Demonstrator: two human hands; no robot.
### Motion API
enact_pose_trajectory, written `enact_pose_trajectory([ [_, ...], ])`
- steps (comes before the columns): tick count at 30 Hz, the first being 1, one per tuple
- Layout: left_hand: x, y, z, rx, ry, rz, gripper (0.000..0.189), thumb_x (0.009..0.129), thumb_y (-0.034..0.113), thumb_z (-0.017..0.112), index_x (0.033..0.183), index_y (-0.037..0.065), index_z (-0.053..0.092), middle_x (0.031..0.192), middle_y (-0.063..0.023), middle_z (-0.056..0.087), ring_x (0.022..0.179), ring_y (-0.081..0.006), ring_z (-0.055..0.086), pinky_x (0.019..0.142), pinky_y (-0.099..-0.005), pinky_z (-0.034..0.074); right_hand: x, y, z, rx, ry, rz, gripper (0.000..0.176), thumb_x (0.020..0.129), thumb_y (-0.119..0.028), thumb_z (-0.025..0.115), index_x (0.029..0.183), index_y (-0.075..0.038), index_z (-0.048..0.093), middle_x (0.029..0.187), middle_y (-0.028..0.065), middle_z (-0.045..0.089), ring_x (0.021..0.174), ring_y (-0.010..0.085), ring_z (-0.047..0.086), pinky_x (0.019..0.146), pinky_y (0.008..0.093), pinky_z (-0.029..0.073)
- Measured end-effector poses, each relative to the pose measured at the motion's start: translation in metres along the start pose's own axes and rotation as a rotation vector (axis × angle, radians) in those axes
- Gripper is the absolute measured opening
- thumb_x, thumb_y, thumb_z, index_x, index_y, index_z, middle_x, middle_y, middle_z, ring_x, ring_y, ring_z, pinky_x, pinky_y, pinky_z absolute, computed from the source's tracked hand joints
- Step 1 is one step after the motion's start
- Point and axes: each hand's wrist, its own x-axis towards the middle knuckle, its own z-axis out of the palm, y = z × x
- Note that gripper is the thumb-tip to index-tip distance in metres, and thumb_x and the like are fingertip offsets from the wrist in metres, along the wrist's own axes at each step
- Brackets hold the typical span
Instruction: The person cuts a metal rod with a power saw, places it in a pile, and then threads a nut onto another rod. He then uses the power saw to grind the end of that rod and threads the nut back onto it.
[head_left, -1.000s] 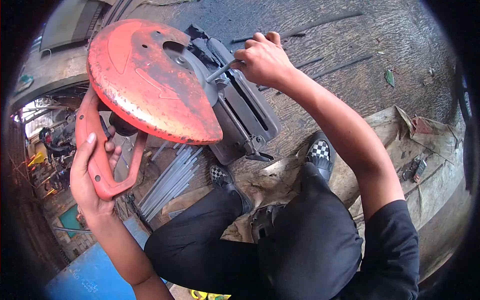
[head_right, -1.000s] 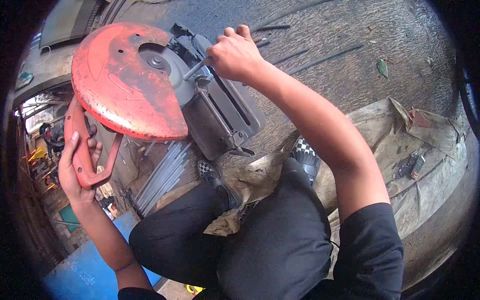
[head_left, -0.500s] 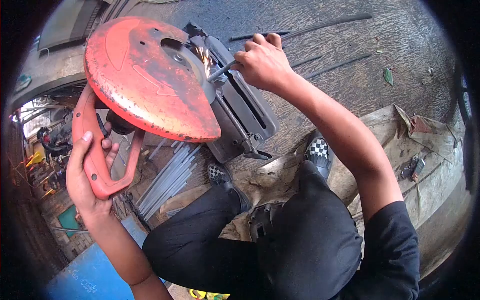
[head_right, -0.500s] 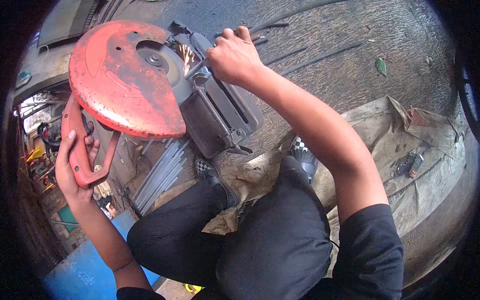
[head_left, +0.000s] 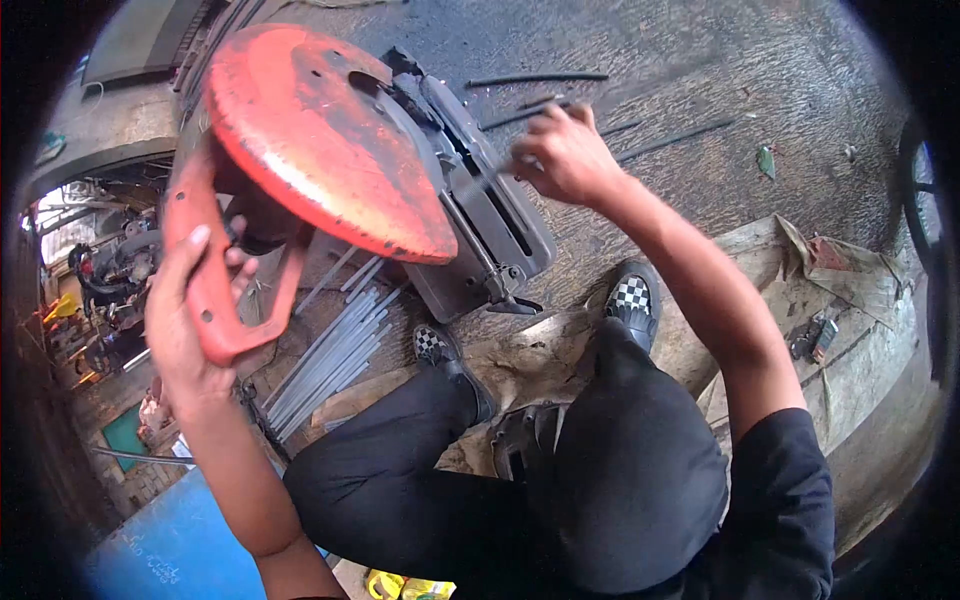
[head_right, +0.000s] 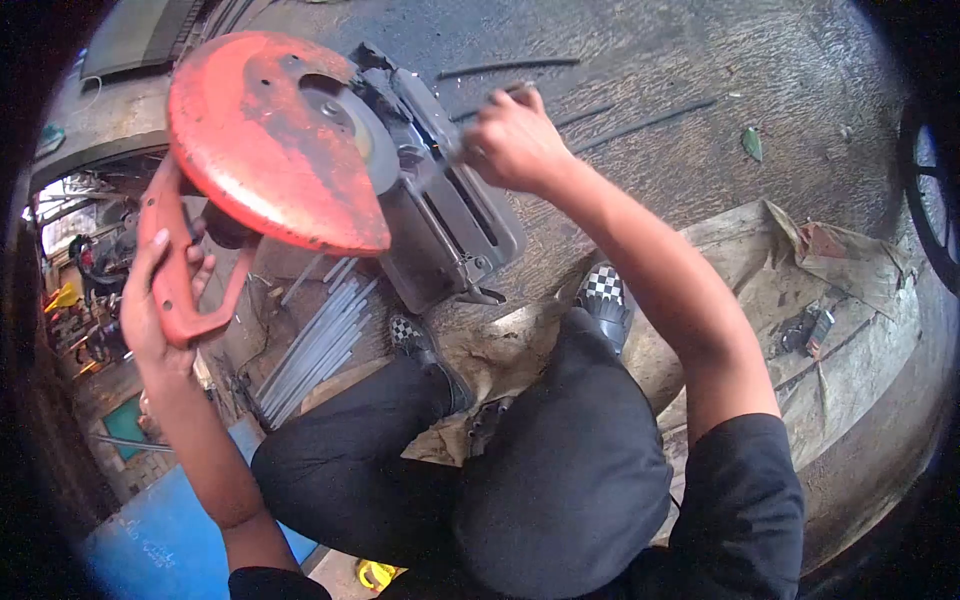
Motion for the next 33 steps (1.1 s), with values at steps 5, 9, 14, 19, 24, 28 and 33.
enact_pose_trajectory([
  [5,0.005,-0.01,-0.004,-0.07,-0.028,0.038,0.033,0.085,0.02,0.063,0.108,-0.002,0.054,0.093,-0.0122,0.063,0.078,-0.0162,0.061,0.069,-0.0298,0.052,-0.069,-0.008,-0.037,0.409,-0.09,0.335,0.031,0.087,-0.036,0.061,0.095,-0.007,0.068,0.073,0.0104,0.061,0.071,0.0224,0.055,0.071,0.0379,0.042],
  [9,0.012,-0.018,-0.002,0.113,0.073,0.259,0.038,0.084,0.021,0.064,0.113,-0.001,0.053,0.101,-0.0129,0.061,0.09,-0.0224,0.062,0.08,-0.034,0.049,-0.073,-0.055,-0.104,0.894,-0.016,0.468,0.044,0.095,-0.043,0.049,0.088,-0.002,0.063,0.07,-0.0019,0.05,0.071,0.0088,0.043,0.065,0.0262,0.037],
  [14,-0.04,0.012,0.011,0.317,0.105,1.137,0.039,0.079,0.018,0.071,0.109,-0.004,0.06,0.09,-0.016,0.064,0.092,-0.0305,0.06,0.105,-0.0459,0.03,-0.044,-0.132,-0.181,1.186,-0.111,0.278,0.047,0.097,-0.045,0.045,0.089,-0.001,0.061,0.077,-0.0033,0.049,0.075,0.0071,0.042,0.07,0.0234,0.037],
  [19,-0.108,0.023,0.024,-0.145,-0.499,0.755,0.021,0.082,0.01,0.071,0.099,-0.001,0.067,0.083,-0.0051,0.065,0.074,-0.009,0.058,0.071,-0.0251,0.047,-0.021,-0.192,-0.219,1.304,-0.198,0.081,0.042,0.096,-0.044,0.046,0.087,-0.005,0.054,0.075,-0.003,0.043,0.067,0.0078,0.035,0.061,0.0235,0.031],
  [24,-0.126,0.033,0.008,-0.279,-0.471,0.915,0.016,0.085,0.009,0.068,0.097,-0.001,0.067,0.083,-0.0053,0.065,0.076,-0.0097,0.062,0.066,-0.0235,0.05,-0.013,-0.243,-0.245,1.327,-0.253,0.081,0.042,0.097,-0.043,0.043,0.084,-0.005,0.052,0.076,-0.0008,0.044,0.069,0.0094,0.037,0.063,0.0255,0.033],
  [28,-0.134,0.031,0.002,-0.352,-0.44,0.889,0.013,0.087,0.008,0.066,0.093,-0.002,0.062,0.081,-0.0068,0.066,0.074,-0.0107,0.064,0.066,-0.0242,0.052,-0.011,-0.249,-0.236,1.345,-0.293,0.041,0.042,0.098,-0.044,0.041,0.084,-0.006,0.051,0.073,-0.0005,0.044,0.068,0.0099,0.038,0.062,0.0258,0.033],
  [33,-0.135,0.027,-0.002,-0.343,-0.427,0.891,0.012,0.086,0.006,0.066,0.094,-0.002,0.062,0.085,-0.0039,0.066,0.079,-0.007,0.06,0.07,-0.0215,0.048,-0.01,-0.262,-0.235,1.335,-0.26,0.023,0.049,0.098,-0.048,0.037,0.085,-0.004,0.054,0.07,-0.004,0.042,0.064,0.006,0.037,0.056,0.0233,0.033],
])
